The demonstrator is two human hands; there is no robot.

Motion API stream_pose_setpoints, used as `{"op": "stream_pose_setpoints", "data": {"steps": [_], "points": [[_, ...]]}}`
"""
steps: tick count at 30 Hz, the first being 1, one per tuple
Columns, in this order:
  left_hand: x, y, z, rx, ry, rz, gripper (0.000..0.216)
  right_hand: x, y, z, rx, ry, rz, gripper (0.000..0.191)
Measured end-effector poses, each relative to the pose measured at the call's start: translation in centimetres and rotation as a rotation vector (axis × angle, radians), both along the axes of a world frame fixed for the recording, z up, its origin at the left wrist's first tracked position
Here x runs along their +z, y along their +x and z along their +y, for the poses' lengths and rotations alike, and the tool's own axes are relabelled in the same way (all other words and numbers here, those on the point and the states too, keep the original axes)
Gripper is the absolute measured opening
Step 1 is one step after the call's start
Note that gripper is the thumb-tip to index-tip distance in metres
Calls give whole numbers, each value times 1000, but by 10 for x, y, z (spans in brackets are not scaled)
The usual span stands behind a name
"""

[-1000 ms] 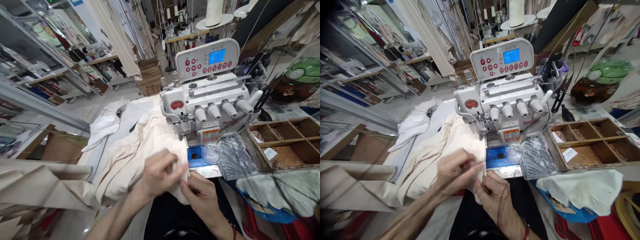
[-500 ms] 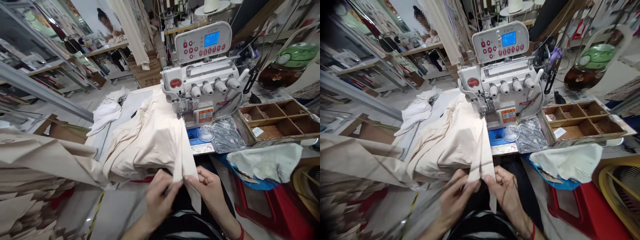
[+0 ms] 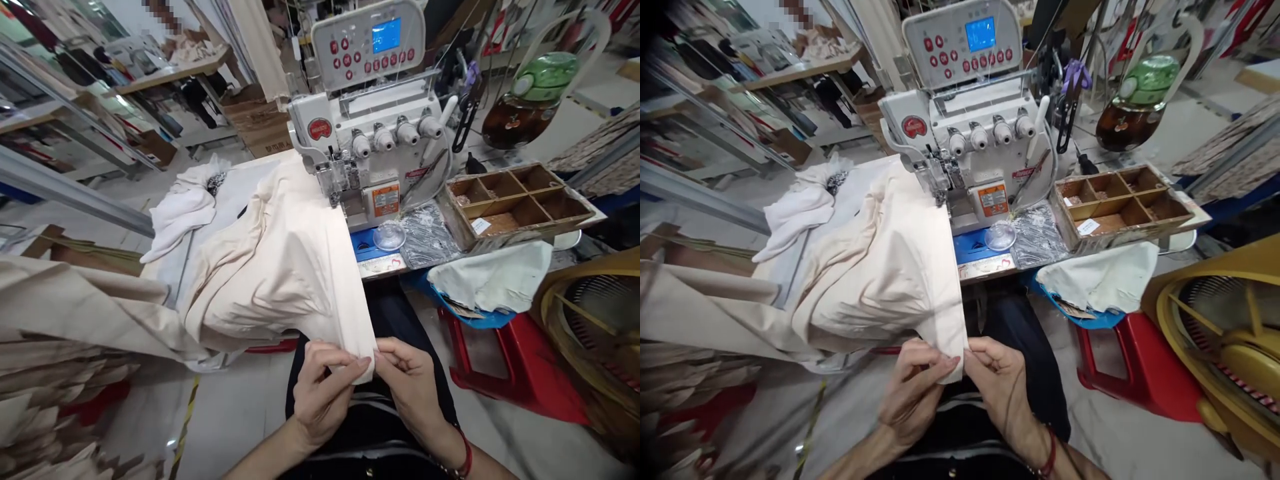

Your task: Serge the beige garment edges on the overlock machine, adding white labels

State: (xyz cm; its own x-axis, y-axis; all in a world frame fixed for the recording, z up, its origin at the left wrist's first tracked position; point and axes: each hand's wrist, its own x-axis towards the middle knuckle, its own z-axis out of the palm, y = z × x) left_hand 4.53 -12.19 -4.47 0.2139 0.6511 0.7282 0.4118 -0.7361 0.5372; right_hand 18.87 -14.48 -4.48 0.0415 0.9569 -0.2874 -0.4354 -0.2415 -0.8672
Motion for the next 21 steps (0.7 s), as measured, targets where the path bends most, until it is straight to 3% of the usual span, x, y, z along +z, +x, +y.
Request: {"op": "stream_pose_setpoints", "data": {"steps": [10, 12, 15, 16, 17, 20, 21], "points": [[8, -2, -7, -31, 59, 284, 34, -2, -2, 6, -63, -94, 179, 52], [13, -3, -2, -114, -13, 355, 32, -7, 1, 12, 22, -146, 151, 45], [17, -15, 24, -418, -205, 340, 19, -13, 5, 18, 155, -223, 115, 36], [17, -21, 39, -400, -236, 277, 18, -16, 5, 19, 184, -226, 107, 35], [15, -29, 57, -267, -236, 195, 19, -20, 5, 19, 215, -220, 101, 34], [2, -50, 119, 441, -172, 30, 43, -40, 5, 25, 324, -217, 122, 47], [-3, -54, 139, 555, -162, 32, 45, -49, 4, 30, 358, -205, 98, 52]]}}
